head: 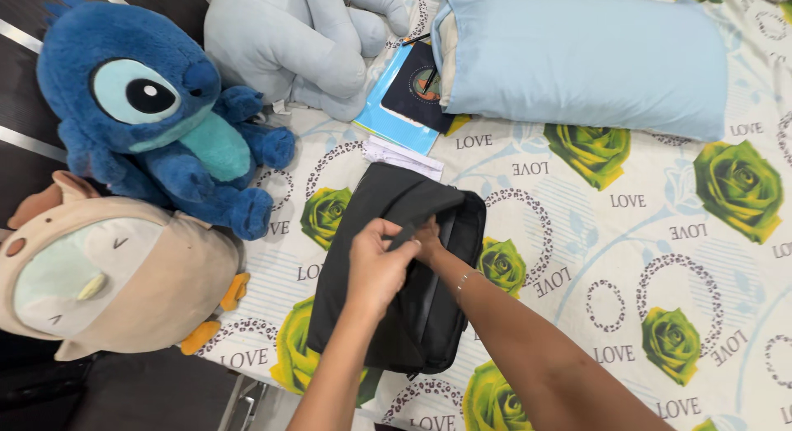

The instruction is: The person organizes and packs a laptop, its charger, a mouse, and headphones into a laptop bag on a bed.

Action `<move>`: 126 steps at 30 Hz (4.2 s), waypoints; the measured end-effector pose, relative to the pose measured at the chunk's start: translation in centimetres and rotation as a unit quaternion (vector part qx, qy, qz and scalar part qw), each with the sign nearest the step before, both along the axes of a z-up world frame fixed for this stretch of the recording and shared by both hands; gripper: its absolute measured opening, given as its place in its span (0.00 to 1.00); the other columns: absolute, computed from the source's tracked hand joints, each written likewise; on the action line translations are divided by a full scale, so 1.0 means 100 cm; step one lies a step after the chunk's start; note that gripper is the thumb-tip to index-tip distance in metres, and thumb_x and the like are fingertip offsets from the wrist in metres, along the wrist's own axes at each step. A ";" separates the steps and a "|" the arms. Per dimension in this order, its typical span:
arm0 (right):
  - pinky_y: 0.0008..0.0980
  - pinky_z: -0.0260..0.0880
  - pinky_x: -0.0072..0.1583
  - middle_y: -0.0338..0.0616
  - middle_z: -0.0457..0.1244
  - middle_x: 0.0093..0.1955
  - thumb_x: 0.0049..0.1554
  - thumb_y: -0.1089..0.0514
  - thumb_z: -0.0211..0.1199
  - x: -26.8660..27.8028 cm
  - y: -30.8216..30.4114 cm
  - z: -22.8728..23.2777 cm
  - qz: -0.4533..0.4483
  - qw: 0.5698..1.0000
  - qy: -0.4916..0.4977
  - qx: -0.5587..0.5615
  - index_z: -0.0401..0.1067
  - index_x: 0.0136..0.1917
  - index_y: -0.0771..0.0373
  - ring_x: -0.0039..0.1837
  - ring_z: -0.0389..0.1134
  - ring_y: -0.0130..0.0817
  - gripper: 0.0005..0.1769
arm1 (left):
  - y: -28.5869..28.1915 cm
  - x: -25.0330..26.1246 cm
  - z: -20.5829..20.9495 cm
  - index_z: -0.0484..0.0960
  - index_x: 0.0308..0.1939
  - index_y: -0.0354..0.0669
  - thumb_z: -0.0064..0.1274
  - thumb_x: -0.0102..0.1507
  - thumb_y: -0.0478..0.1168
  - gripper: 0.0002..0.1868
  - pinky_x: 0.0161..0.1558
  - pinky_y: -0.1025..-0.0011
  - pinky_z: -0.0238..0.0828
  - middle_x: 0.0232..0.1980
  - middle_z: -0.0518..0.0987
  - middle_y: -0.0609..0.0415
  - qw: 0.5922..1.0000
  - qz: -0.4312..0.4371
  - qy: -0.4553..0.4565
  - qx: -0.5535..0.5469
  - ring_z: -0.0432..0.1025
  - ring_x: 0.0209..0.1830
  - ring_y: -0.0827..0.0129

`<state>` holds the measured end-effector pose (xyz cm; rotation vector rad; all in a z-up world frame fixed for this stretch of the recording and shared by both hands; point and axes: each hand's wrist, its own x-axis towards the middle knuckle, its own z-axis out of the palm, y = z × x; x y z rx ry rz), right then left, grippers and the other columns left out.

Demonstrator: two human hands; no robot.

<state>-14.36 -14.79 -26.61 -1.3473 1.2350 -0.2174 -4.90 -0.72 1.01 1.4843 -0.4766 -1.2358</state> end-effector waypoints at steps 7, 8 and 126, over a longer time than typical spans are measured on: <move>0.42 0.72 0.58 0.49 0.68 0.55 0.65 0.49 0.48 -0.086 0.026 0.029 -0.232 0.885 -0.315 0.252 0.70 0.60 0.65 0.55 0.70 0.42 0.20 | -0.014 -0.059 -0.058 0.74 0.38 0.36 0.60 0.58 0.33 0.10 0.15 0.76 0.52 0.23 0.75 0.56 0.990 -0.060 0.126 0.013 0.62 0.13 0.79; 0.42 0.73 0.58 0.47 0.69 0.55 0.66 0.48 0.47 -0.094 0.027 0.039 -0.270 0.868 -0.332 0.254 0.71 0.59 0.64 0.55 0.70 0.41 0.21 | -0.017 -0.063 -0.064 0.74 0.38 0.37 0.61 0.59 0.35 0.10 0.14 0.75 0.52 0.22 0.73 0.55 0.987 -0.077 0.138 0.025 0.61 0.12 0.78; 0.42 0.75 0.60 0.48 0.67 0.63 0.61 0.68 0.54 -0.181 0.059 0.189 -0.189 0.940 -0.178 0.219 0.63 0.71 0.61 0.60 0.71 0.37 0.25 | 0.022 -0.012 -0.089 0.55 0.75 0.67 0.55 0.62 0.40 0.40 0.72 0.44 0.52 0.83 0.40 0.53 0.671 -0.346 -0.624 0.200 0.44 0.81 0.57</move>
